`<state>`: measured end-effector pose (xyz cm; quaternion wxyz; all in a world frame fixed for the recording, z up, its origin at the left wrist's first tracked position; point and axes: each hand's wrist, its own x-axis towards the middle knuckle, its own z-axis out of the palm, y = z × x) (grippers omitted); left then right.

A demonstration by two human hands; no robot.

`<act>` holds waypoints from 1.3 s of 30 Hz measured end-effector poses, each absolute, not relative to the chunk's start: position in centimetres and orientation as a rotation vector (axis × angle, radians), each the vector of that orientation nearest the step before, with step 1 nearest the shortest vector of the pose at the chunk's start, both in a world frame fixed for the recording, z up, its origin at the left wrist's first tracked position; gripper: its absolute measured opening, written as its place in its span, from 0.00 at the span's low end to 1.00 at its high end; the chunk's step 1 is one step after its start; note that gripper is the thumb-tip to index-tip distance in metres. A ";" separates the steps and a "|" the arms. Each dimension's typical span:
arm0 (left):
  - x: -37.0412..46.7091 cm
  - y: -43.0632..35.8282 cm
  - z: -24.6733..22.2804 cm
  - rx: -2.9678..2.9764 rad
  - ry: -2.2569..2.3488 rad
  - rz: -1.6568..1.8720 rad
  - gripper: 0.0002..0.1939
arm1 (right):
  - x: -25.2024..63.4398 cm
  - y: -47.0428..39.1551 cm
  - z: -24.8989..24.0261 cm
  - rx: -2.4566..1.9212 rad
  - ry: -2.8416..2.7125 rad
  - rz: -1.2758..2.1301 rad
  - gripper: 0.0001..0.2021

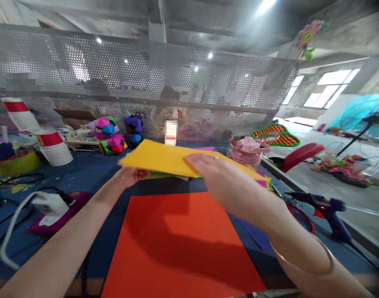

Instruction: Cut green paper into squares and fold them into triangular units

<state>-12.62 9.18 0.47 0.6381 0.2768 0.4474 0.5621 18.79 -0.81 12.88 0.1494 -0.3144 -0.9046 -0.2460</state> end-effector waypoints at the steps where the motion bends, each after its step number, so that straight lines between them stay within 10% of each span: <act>1: -12.8 9.1 0.5 0.608 1.035 1.260 0.18 | 18.4 -2.9 11.4 -0.886 -2.612 -0.735 0.28; 9: -12.3 9.6 1.0 0.529 1.100 1.222 0.15 | 19.4 -10.1 -2.3 -0.756 -2.696 -0.613 0.25; 12: -11.8 9.3 1.2 0.535 1.095 1.201 0.14 | 20.1 -9.0 -0.1 -0.696 -2.888 -0.372 0.36; 19: -11.2 8.5 1.6 0.587 1.072 1.215 0.14 | 17.8 -0.1 9.7 -1.092 -2.846 -0.056 0.28; 39: -9.6 7.1 1.9 0.785 1.107 1.248 0.16 | 20.6 19.3 3.9 -1.440 -2.629 -0.334 0.19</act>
